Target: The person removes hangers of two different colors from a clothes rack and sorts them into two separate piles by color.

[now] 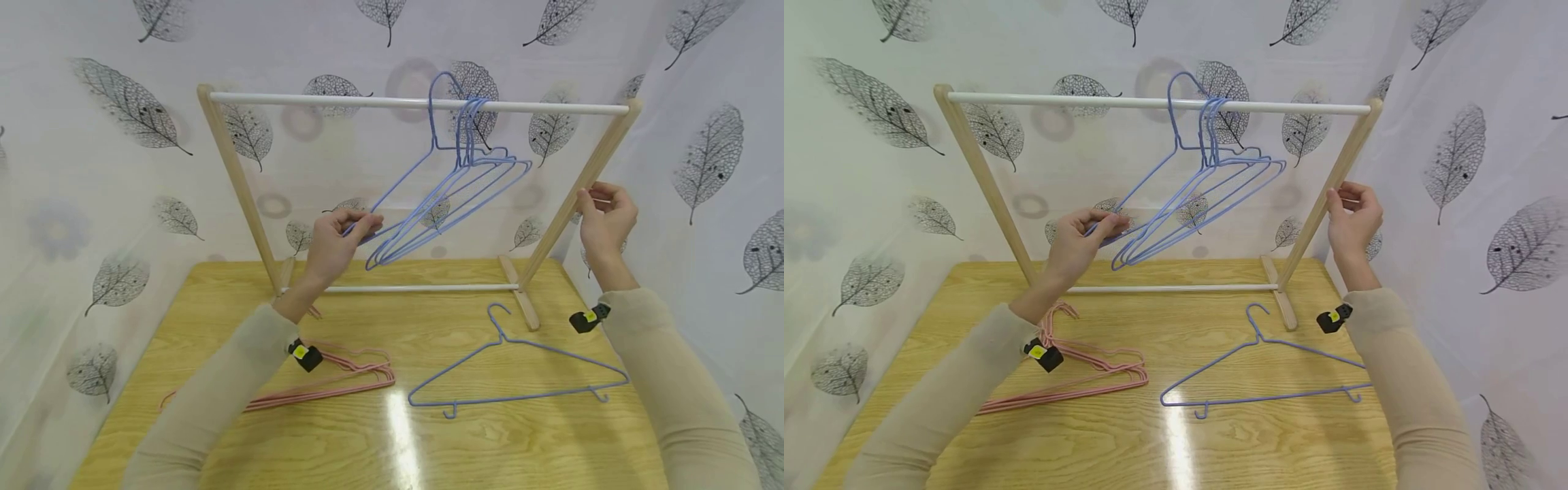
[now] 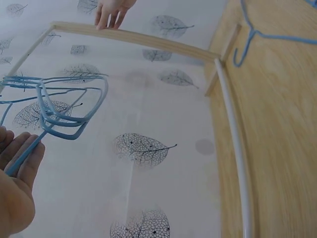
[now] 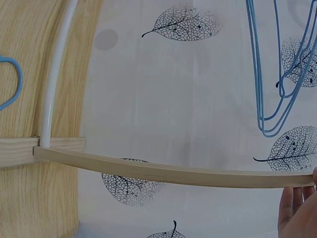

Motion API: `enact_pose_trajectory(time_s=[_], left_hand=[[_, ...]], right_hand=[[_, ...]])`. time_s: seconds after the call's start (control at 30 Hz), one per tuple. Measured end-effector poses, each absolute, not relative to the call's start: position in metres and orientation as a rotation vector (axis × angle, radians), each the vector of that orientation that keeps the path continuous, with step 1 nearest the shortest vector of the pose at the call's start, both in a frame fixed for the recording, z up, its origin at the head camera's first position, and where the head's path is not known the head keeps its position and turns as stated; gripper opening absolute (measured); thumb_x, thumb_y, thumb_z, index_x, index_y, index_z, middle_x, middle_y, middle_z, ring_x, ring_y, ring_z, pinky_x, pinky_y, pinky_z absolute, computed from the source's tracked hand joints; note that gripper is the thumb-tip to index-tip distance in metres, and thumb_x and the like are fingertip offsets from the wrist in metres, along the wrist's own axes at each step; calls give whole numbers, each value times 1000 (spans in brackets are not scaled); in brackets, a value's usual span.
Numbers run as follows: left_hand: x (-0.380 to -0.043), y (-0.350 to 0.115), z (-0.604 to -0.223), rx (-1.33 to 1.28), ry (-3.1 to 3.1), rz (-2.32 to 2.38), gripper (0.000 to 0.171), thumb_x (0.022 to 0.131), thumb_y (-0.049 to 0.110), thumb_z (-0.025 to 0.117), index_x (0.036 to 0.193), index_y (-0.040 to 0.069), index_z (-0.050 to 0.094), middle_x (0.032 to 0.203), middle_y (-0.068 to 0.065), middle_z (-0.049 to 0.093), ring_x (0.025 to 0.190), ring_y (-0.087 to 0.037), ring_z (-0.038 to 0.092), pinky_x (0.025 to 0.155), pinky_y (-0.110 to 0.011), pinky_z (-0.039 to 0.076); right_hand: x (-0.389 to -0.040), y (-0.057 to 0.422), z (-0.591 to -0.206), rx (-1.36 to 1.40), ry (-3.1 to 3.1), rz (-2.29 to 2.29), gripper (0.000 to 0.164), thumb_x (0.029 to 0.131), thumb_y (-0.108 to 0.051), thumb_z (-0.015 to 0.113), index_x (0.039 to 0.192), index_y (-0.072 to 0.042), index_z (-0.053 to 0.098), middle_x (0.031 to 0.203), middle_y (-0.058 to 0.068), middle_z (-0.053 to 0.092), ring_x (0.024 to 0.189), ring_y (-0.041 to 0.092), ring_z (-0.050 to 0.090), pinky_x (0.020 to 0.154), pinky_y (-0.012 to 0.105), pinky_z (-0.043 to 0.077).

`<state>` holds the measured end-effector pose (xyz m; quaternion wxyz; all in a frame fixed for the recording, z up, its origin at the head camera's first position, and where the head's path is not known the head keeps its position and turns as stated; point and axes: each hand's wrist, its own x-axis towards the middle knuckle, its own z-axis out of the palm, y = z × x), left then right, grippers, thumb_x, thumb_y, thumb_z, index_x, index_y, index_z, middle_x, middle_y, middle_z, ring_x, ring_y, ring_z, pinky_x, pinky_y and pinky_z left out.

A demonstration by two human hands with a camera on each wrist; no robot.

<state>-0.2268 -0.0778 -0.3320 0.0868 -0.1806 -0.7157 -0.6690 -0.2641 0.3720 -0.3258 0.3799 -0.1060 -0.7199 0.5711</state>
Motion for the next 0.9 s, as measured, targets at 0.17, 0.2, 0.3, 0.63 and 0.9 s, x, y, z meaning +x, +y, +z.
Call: enact_pose_trajectory(time_s=[0.17,0.2,0.3,0.63,0.9], left_hand=[[-224,-89,-327,-537,-2061,-2067,24,104,18,70,112,-5,74,106,-3,83,99,-12,81,91,-22,66],[-223,-92,-327,-540,-2047,-2086,24,104,17,70,112,-5,73,105,-1,83,99,-12,81,92,-22,66],[-221,-99,-330,-548,-2031,-2093,24,104,17,69,112,-5,73,104,2,83,98,-11,81,92,-22,66],[-208,-121,-354,-560,-1903,-2185,17,105,7,64,108,-9,69,97,9,83,95,-9,81,91,-24,65],[-195,-142,-375,-486,-1810,-2255,11,106,9,64,107,-1,70,98,4,84,93,-10,81,91,-26,66]], right_hand=[[-264,372,-327,-274,-1841,1457,12,98,-16,75,105,-23,70,96,-15,63,84,2,60,70,5,57],[-264,372,-327,-274,-1840,1460,12,98,-15,76,106,-22,70,96,-15,63,84,2,60,70,5,57],[-264,372,-327,-271,-1836,1467,12,98,-15,75,107,-21,70,96,-14,63,84,3,60,70,6,57],[-264,373,-327,-293,-1857,1437,11,99,-17,75,108,-21,70,97,-17,62,85,1,59,70,5,56],[-264,373,-327,-277,-1856,1445,11,99,-17,75,109,-20,70,97,-16,61,85,1,60,70,5,56]])
